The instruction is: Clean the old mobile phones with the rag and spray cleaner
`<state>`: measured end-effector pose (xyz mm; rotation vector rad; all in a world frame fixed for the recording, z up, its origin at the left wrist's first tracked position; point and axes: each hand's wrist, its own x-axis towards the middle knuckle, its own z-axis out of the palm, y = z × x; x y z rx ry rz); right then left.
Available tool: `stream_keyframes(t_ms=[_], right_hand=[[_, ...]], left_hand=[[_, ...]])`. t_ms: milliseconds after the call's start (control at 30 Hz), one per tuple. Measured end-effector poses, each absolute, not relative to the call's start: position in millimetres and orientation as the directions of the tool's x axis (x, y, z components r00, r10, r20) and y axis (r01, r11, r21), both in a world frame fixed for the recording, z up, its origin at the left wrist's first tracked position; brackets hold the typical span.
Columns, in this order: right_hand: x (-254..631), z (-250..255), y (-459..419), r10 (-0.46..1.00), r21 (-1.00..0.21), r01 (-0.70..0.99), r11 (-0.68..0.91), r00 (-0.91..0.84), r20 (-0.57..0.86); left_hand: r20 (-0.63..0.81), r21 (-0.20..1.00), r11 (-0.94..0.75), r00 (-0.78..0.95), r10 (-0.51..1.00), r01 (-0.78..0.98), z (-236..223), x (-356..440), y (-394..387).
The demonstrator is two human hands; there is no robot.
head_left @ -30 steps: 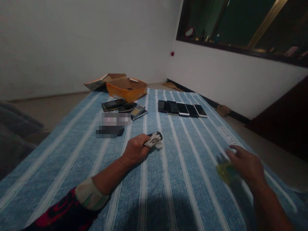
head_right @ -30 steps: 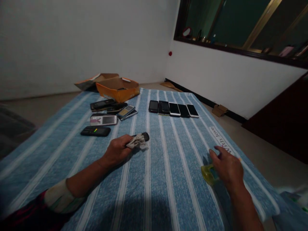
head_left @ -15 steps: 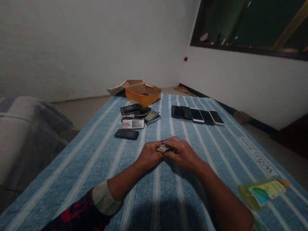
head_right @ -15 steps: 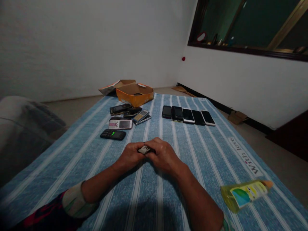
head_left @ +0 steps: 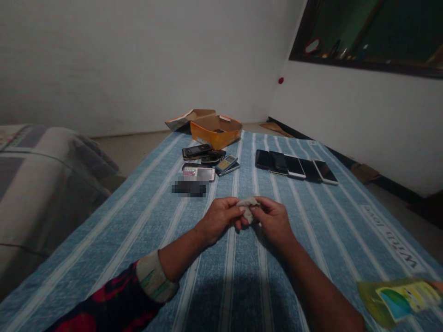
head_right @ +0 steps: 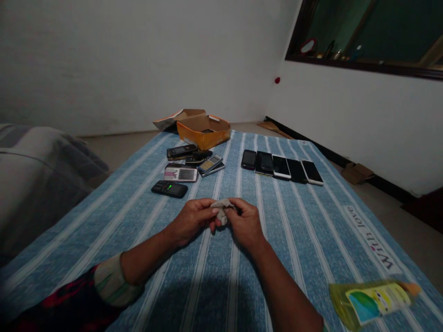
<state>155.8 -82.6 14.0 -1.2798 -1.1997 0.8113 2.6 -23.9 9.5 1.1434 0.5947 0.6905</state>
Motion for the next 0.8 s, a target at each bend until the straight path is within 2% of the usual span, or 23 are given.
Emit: stream_keyframes(t_ms=[133, 233, 433, 633, 733, 800], right_hand=[[158, 17, -84, 0.968, -0.995, -0.023, 0.1, 0.235, 0.092], [160, 18, -85, 0.981, -0.987, -0.116, 0.107, 0.172, 0.086], [165, 19, -89, 0.977, -0.977, -0.081, 0.198, 0.093, 0.19], [164, 18, -91, 0.982, -0.975, -0.114, 0.19, 0.041, 0.187], [166, 16, -89, 0.982, -0.985, -0.099, 0.141, 0.141, 0.126], [170, 18, -86, 0.963, -0.992, -0.018, 0.126, 0.244, 0.118]], left_hand=[[-0.078, 0.888, 0.372, 0.705, 0.705, -0.272, 8, 2, -21], [-0.086, 0.881, 0.389, 0.717, 0.692, -0.27, 8, 1, -20], [-0.107, 0.905, 0.354, 0.681, 0.724, -0.235, 9, 2, -23], [-0.027, 0.985, 0.106, 0.489, 0.872, -0.135, 13, 6, -25], [0.08, 0.995, -0.095, 0.413, 0.907, 0.016, 14, 5, -25], [0.219, 0.944, -0.29, 0.36, 0.907, 0.157, 13, 3, -25]])
